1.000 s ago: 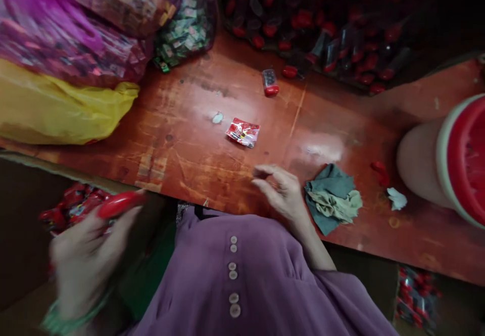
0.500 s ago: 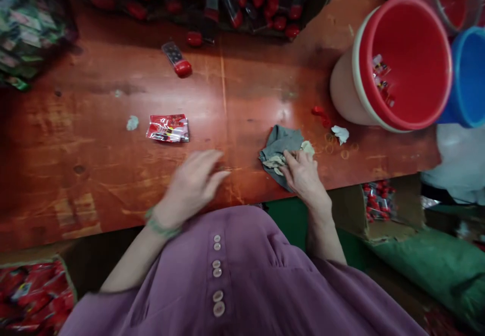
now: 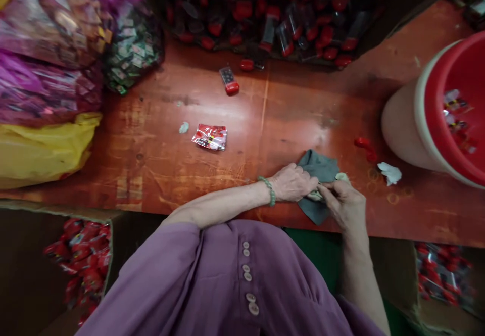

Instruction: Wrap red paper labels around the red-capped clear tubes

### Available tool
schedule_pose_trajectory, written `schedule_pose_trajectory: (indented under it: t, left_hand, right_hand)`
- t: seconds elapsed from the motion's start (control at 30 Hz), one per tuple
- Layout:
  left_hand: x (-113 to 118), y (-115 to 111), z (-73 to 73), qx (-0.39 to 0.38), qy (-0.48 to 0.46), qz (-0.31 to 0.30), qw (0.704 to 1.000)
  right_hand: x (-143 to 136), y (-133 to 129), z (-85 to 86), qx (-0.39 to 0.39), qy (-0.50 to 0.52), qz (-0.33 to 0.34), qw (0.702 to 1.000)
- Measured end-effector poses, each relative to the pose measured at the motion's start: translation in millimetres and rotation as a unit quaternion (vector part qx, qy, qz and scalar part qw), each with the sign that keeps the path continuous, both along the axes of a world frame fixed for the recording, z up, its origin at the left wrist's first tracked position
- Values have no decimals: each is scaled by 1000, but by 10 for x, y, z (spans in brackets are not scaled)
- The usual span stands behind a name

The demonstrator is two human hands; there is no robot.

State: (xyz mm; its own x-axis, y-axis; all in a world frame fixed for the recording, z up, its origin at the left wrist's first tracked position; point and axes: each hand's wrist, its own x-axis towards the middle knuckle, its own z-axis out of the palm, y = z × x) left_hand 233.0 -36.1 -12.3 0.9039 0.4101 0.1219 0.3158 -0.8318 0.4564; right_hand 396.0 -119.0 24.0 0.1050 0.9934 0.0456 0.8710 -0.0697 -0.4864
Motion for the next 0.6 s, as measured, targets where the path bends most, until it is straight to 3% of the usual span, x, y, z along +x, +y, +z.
schedule_pose_trajectory:
  t: [0.1,0.17,0.27,0.33,0.47,0.6]
  left_hand:
    - [-35,40,33,-40,-22,38,998]
    - [-233,73,130,-28,-47,72,996]
    - [-834,151,332,37,-92,113,989]
    - [-1338,211,435,77,-99,189,974]
    - [-2137,303,424,76,-14,293,953]
    - [-2387,346,213,55,-6,301,952]
  right_hand:
    - [10,69,76,-40,36,34,998]
    - [-14,118,143,-41,31,58,997]
    - [-110,257,283,-29,13,82,996]
    - [-223,443,379,-21,10,94,995]
    - [-590,1105,469,-9,-12,166,986]
    - [-1120,1944,403,7,-90,259,962]
